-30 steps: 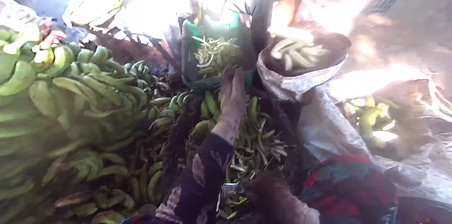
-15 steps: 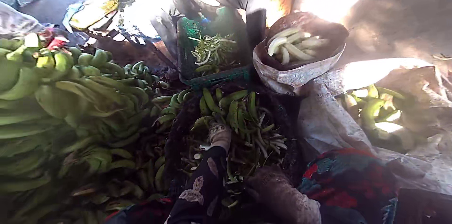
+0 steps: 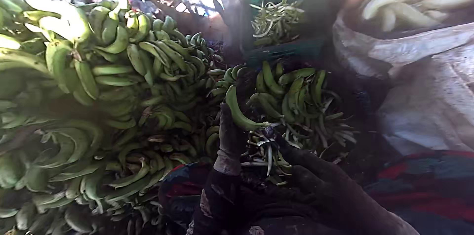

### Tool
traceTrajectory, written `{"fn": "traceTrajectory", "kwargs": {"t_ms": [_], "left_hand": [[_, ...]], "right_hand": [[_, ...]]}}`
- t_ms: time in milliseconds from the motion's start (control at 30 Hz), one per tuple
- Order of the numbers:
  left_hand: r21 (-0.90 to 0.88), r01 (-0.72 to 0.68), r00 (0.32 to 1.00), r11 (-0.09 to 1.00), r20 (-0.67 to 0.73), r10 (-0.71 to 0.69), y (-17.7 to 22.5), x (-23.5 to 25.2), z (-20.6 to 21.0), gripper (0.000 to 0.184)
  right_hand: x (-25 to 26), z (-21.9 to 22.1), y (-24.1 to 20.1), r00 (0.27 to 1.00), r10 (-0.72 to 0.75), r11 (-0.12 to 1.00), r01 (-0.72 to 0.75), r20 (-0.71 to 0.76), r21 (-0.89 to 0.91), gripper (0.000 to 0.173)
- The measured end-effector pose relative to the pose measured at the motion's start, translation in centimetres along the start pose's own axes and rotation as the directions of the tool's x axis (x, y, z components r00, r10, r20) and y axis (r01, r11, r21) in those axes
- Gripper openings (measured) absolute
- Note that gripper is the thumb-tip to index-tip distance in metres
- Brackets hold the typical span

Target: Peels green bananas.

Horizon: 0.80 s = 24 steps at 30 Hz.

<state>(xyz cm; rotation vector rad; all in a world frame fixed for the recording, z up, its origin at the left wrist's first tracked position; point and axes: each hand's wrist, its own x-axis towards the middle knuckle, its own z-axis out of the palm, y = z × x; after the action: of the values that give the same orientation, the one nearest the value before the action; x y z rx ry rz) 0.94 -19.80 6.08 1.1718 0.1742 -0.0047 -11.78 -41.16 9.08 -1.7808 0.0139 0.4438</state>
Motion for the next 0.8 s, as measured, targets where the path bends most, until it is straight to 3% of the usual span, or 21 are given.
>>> {"fn": "traceTrajectory", "kwargs": {"t_ms": [67,100,200,267,367,433,500,533,567,633,700,800], "left_hand": [[0.186,-0.205,0.966,0.961,-0.117,0.229,-0.1,-1.1,0.4,0.055],[0.284,-0.320,0.926,0.904,-0.109,0.362,-0.2,-1.9,0.6,0.054],[0.525,-0.608,0.741,0.596,0.107,0.663,-0.6,-3.7,0.3,0.048],[0.535,-0.700,0.650,0.473,0.203,0.732,-0.7,-4.2,0.2,0.044],[0.399,-0.779,0.601,0.484,0.253,0.758,-0.2,-4.6,0.7,0.034],[0.272,-0.771,0.632,0.576,0.215,0.744,1.1,-4.7,1.9,0.034],[0.122,-0.652,0.758,0.748,0.069,0.649,2.7,-5.0,3.5,0.043],[0.077,-0.553,0.833,0.830,0.021,0.553,3.7,-4.9,3.8,0.046],[0.031,-0.438,0.899,0.898,-0.004,0.439,4.3,-4.5,3.6,0.048],[0.113,-0.249,0.965,0.962,-0.055,0.256,4.7,-3.7,2.3,0.048],[0.229,-0.095,0.992,0.969,-0.058,0.111,5.2,-3.4,2.0,0.049],[0.202,0.005,0.996,0.979,0.083,-0.022,5.7,-2.8,3.1,0.058]], "right_hand": [[0.4,1.1,-0.4,0.999,0.051,0.994,-0.052,0.020,0.094,0.038],[0.5,1.7,-0.6,0.998,0.060,0.991,-0.062,0.020,0.122,0.036],[0.8,3.1,-1.2,0.998,0.069,0.985,-0.066,-0.015,0.159,0.033],[1.1,3.8,-1.7,0.997,0.065,0.988,-0.061,-0.027,0.145,0.034],[1.2,4.6,-2.6,0.997,0.032,0.995,-0.025,-0.069,0.099,0.034],[1.3,4.8,-2.4,0.998,0.056,0.998,-0.056,0.040,0.010,0.037],[1.9,4.5,-0.8,0.918,0.205,0.974,-0.156,0.340,-0.166,0.041],[2.1,4.5,0.1,0.888,0.244,0.962,-0.171,0.389,-0.214,0.041],[2.0,4.2,0.5,0.922,0.207,0.967,-0.143,0.327,-0.209,0.041],[1.7,2.2,0.0,0.996,-0.056,0.986,0.066,0.069,-0.152,0.044],[2.5,-0.3,-0.6,0.925,-0.366,0.879,0.308,-0.103,-0.364,0.043],[3.3,-2.6,-2.1,0.818,-0.566,0.661,0.376,-0.103,-0.650,0.042]]}}
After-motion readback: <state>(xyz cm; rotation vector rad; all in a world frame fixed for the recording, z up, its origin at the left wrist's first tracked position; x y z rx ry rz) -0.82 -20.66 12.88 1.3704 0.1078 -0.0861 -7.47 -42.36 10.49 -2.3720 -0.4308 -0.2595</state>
